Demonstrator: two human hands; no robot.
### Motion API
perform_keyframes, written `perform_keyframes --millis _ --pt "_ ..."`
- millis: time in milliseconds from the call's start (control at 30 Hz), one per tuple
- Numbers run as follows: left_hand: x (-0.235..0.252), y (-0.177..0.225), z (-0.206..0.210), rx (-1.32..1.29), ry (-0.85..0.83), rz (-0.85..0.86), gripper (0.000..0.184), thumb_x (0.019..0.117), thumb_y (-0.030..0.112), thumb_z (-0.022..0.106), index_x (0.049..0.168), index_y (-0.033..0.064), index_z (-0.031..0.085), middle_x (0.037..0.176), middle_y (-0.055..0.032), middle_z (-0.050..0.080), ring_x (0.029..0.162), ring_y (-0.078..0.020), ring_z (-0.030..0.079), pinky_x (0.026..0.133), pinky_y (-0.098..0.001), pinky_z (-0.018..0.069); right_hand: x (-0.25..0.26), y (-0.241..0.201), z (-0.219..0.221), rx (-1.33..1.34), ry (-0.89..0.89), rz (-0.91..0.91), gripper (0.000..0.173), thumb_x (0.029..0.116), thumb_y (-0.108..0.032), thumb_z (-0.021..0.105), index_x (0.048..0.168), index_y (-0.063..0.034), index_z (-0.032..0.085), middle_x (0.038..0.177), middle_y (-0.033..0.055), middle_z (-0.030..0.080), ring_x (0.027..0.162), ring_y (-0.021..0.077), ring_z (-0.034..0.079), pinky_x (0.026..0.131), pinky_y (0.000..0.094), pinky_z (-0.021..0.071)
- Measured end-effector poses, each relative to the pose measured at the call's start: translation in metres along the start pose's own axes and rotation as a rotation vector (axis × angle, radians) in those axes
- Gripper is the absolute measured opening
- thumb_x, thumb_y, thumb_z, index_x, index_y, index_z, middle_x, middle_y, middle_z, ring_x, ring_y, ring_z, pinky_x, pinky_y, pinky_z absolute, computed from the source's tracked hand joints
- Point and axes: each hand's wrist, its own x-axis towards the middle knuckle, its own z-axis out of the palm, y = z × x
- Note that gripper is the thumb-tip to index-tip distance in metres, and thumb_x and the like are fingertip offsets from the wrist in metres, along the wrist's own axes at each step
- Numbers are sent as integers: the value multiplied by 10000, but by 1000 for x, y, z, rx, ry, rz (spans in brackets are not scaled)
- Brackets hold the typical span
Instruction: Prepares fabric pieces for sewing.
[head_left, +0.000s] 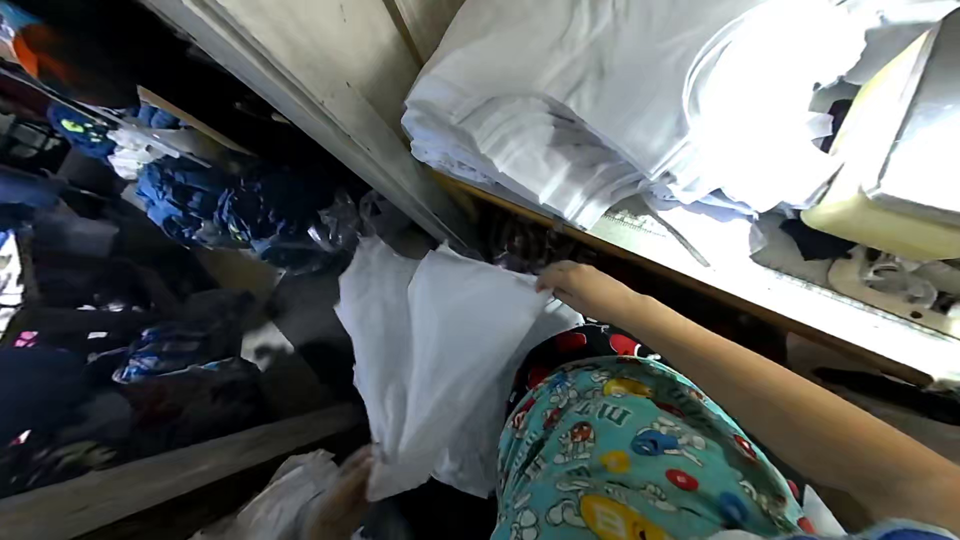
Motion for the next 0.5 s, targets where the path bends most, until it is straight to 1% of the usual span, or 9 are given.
perform_keyframes --millis 67,133,200,233,267,333,367,433,500 --pt "20 -40 25 88 -191 -227 219 1031 91 419 1116 71 619 854 63 716 754 -34 684 715 -255 583 -11 16 11 -11 -113 66 300 1007 37 466 1203 26 693 1287 243 649 1269 410 583 1094 559 438" --pt "48 -60 42 297 -490 -440 253 1044 148 521 1245 26 616 1050 -62 706 917 -151 681 826 -363 575 -21 24 15 -44 -221 133 289 1014 29 473 1201 20 693 1291 248 645 1270 432 572 1092 600 415" --pt "73 -48 62 611 -576 -594 330 1015 189 624 1292 11 617 1164 -155 686 1040 -268 665 911 -480 542 -28 21 8 -75 -286 184 281 1020 3 490 1211 -9 697 1284 224 657 1241 422 593 1071 633 408" --pt "86 -30 75 827 -564 -588 347 1004 194 647 1290 -2 631 1192 -196 680 1082 -324 662 949 -532 524 -33 19 2 -72 -263 193 284 1018 -9 493 1212 -18 699 1273 215 666 1218 413 611 1054 634 420" --pt "97 -4 88 1008 -522 -497 343 993 188 658 1258 -29 654 1190 -237 680 1098 -376 654 964 -573 499 -37 16 -6 -55 -223 209 282 1024 -25 496 1219 -19 699 1271 214 668 1207 406 620 1047 629 426" --pt "114 66 120 1204 -414 -119 305 999 183 646 1181 -57 693 1168 -274 687 1131 -429 648 1010 -613 472 -45 9 -21 -16 -140 235 274 1030 -49 503 1227 -12 691 1271 216 663 1199 394 626 1035 606 446" --pt "118 105 143 1204 -360 107 286 1013 177 621 1161 -57 694 1153 -265 689 1126 -422 653 1013 -608 477 -49 5 -29 -2 -103 243 271 1031 -57 507 1229 -10 686 1269 215 663 1193 387 631 1030 590 461" --pt "112 177 198 1084 -284 551 268 1033 173 587 1135 -49 698 1131 -221 696 1103 -358 665 1008 -540 499 -60 0 -41 25 -23 233 257 1027 -66 522 1216 -9 687 1241 212 675 1159 373 653 1002 564 494" --pt "104 223 258 877 -237 1001 208 995 161 631 1022 -16 736 1023 -166 725 1002 -289 698 927 -461 550 -73 -3 -48 54 53 219 243 1028 -76 533 1194 1 692 1187 213 688 1095 360 675 967 541 517"
